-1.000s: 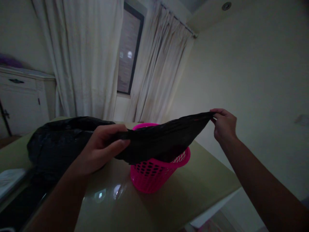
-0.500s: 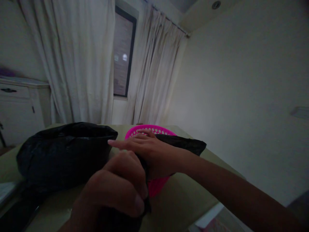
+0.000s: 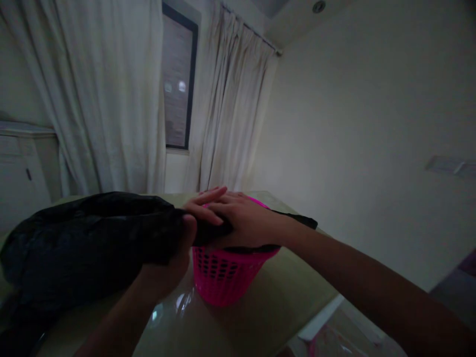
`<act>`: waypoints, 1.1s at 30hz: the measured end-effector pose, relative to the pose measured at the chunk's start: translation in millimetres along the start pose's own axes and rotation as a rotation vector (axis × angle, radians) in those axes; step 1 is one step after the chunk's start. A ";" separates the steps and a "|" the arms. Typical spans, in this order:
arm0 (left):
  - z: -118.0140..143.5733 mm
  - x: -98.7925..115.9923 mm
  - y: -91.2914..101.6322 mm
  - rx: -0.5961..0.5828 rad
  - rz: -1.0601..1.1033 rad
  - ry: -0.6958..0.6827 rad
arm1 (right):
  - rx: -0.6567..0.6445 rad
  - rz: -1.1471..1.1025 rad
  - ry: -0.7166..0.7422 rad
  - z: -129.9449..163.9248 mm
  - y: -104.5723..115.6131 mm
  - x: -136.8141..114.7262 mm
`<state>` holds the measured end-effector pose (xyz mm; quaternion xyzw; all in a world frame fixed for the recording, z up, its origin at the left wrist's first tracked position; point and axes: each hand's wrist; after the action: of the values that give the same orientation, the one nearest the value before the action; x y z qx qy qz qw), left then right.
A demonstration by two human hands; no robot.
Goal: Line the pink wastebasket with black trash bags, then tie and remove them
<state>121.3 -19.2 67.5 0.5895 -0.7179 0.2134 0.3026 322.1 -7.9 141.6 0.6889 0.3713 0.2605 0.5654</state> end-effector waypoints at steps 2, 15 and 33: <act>-2.5 5.0 -3.2 0.128 0.186 0.120 | -0.037 0.079 -0.157 20.8 11.8 28.4; -4.6 -15.3 3.6 0.333 -0.049 0.198 | 0.661 -0.804 -0.359 96.6 83.8 71.4; -8.9 0.0 8.1 0.156 0.479 0.307 | 0.581 -1.491 -0.344 -17.7 -7.0 39.6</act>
<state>115.0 -11.6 74.4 0.3857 -0.7639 0.4198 0.3025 330.2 35.0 136.4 0.4103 0.6927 -0.3998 0.4381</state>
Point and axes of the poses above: each hand's wrist, its own z-axis away from the middle knuckle, its own y-axis out of the back of the hand, x = y × z, and after that the axes turned 5 degrees about y, right-handed
